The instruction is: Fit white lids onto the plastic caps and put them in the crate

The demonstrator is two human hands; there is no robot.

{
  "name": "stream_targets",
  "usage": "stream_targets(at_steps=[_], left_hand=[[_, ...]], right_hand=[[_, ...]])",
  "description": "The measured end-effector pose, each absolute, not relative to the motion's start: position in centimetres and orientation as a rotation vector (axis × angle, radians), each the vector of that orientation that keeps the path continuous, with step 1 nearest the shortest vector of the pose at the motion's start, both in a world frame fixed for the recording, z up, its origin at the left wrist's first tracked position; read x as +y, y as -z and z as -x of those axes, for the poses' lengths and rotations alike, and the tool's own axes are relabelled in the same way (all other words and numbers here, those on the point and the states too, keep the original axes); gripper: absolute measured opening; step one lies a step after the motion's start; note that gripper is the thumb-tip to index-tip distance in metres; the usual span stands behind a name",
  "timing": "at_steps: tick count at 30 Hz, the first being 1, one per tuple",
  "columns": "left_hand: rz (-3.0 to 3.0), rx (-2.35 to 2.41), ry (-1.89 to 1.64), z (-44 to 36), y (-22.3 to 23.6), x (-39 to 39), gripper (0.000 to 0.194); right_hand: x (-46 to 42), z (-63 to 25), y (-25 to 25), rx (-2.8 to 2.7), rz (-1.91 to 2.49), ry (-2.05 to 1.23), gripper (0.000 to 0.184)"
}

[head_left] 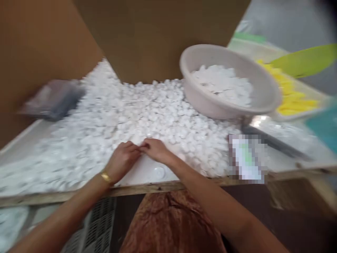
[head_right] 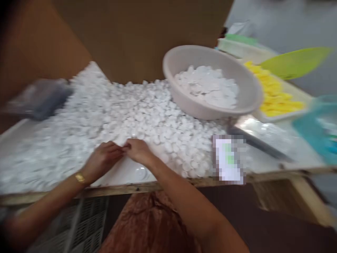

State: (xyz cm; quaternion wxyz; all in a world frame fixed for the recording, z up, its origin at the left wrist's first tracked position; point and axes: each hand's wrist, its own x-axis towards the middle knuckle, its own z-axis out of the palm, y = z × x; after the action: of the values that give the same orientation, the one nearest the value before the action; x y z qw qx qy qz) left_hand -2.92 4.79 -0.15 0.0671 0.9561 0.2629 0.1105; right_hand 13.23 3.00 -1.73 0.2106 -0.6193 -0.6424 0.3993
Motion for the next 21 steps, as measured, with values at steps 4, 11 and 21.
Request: stream_targets(at_steps=[4,11,21], left_hand=[[-2.884,0.950,-0.468,3.4,1.2,3.8,0.017],[-2.984,0.832,-0.212,3.1,0.4,4.2,0.022],[-2.925,0.836,-0.040,2.0,-0.1,5.1,0.026]], right_hand=[[2.7,-12.8,2.3,-1.669,1.673,-1.089,0.009],[2.8,-12.9,2.4,-1.589,1.709,-1.117,0.010],[3.0,-13.1,3.2,-1.538,1.686,-1.222,0.013]])
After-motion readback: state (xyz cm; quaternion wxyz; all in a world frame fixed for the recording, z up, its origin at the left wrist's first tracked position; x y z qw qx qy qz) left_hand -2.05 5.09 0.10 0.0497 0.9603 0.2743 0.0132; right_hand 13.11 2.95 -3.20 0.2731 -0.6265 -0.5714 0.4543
